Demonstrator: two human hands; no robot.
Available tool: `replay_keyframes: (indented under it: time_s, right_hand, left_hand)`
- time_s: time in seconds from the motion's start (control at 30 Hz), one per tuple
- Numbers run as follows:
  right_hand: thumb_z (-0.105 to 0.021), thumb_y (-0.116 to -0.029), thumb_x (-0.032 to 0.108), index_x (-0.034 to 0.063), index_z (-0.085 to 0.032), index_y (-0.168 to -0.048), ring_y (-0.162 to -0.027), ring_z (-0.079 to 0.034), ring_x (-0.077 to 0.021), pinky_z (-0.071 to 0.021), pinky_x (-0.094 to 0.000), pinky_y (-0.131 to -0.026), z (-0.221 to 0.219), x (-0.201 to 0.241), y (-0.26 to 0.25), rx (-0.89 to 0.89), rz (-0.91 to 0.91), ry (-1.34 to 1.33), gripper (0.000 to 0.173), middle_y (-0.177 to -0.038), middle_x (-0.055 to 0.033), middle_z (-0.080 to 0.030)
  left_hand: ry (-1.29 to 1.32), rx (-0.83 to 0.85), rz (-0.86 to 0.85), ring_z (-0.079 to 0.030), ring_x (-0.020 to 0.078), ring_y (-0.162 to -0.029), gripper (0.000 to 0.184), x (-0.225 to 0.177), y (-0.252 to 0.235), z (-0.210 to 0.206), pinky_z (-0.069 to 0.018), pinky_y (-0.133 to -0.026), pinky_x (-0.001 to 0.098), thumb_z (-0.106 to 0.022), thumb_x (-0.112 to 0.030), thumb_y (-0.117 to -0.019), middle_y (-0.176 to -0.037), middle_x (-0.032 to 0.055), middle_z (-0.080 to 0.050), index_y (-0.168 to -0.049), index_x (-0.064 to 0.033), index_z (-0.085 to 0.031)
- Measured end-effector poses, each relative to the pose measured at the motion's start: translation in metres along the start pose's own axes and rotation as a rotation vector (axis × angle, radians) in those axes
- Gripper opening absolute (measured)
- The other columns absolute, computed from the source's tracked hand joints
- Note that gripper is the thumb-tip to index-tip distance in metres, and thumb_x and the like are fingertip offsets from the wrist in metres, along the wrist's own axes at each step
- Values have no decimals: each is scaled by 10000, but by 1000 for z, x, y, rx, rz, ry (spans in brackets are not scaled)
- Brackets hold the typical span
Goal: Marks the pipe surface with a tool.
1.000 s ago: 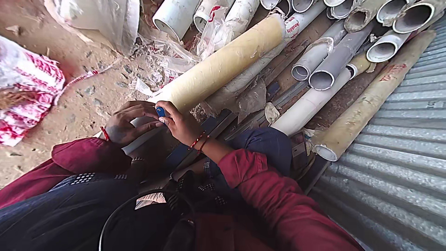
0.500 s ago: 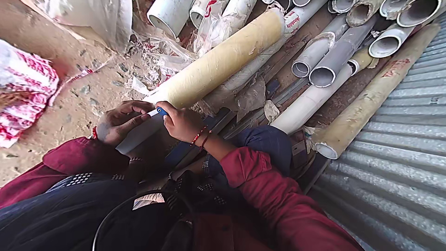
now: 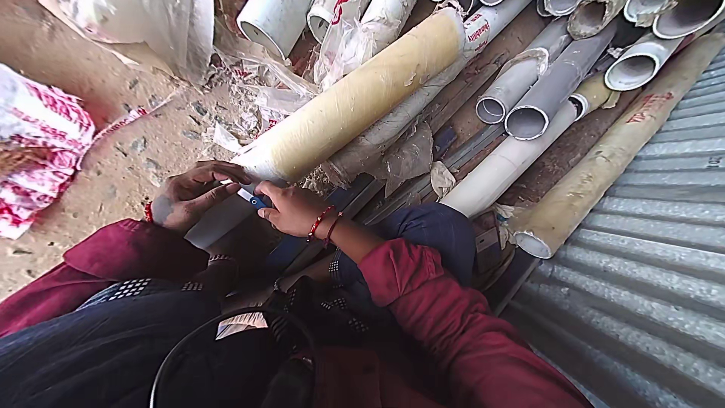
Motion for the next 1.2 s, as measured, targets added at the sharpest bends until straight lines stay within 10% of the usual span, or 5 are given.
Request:
replay_keyframes:
  time_s: [0.53, 0.7, 0.83, 1.0, 1.2]
  right_hand:
    - [-559, -1044, 42, -56, -533, -1390, -902, -720, -348, -563, -517, -843, -7, -4, -1, -27, 37, -151, 360, -999, -235, -726]
    - [-528, -1080, 103, -74, -530, -1400, -873, -700, -349, -545, -504, -843, -8, -8, -4, -20, 50, -191, 365, -975, -252, -717]
    - [-504, -1080, 88, -65, -581, -1340, -856, -707, -332, -553, -499, -844, -7, -8, -4, 15, 60, -178, 312, -949, -228, -720]
    - [-504, -1078, 90, -61, -589, -1325, -859, -708, -333, -556, -499, -840, -7, -10, -7, 13, 57, -164, 302, -947, -226, -720]
    - [-478, -1085, 85, -65, -568, -1354, -897, -711, -332, -550, -500, -870, -8, -9, -6, 9, 40, -157, 321, -962, -217, -727]
  left_hand:
    - [-151, -81, 33, -606, 305, -1143, 72, -32, -5, -15, -450, -1075, 394, -603, 117, -869, -1086, 274, -665, -872, 179, -638]
    - [-79, -20, -101, -593, 74, -1236, 258, 14, 0, 5, -445, -1108, 288, -670, -295, -949, -1186, 16, -697, -957, -42, -721]
    - [-188, -69, 16, -630, 322, -1135, 128, -38, -7, -16, -460, -1074, 372, -526, 142, -910, -1049, 293, -681, -887, 210, -632]
    - [-150, -17, -125, -623, 137, -1214, 257, 5, -2, 2, -447, -1117, 315, -593, -184, -997, -1145, 98, -709, -938, 42, -700]
    - [-219, -88, 72, -622, 352, -1144, 143, -45, -7, -19, -455, -1080, 392, -494, 166, -919, -1078, 320, -668, -907, 227, -623]
Point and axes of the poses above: each hand's wrist, its own y-axis away from the middle knuckle, its own z-axis out of the back of the hand, x = y × z, the point moved 1 cm from there along -y, towards the middle knuckle
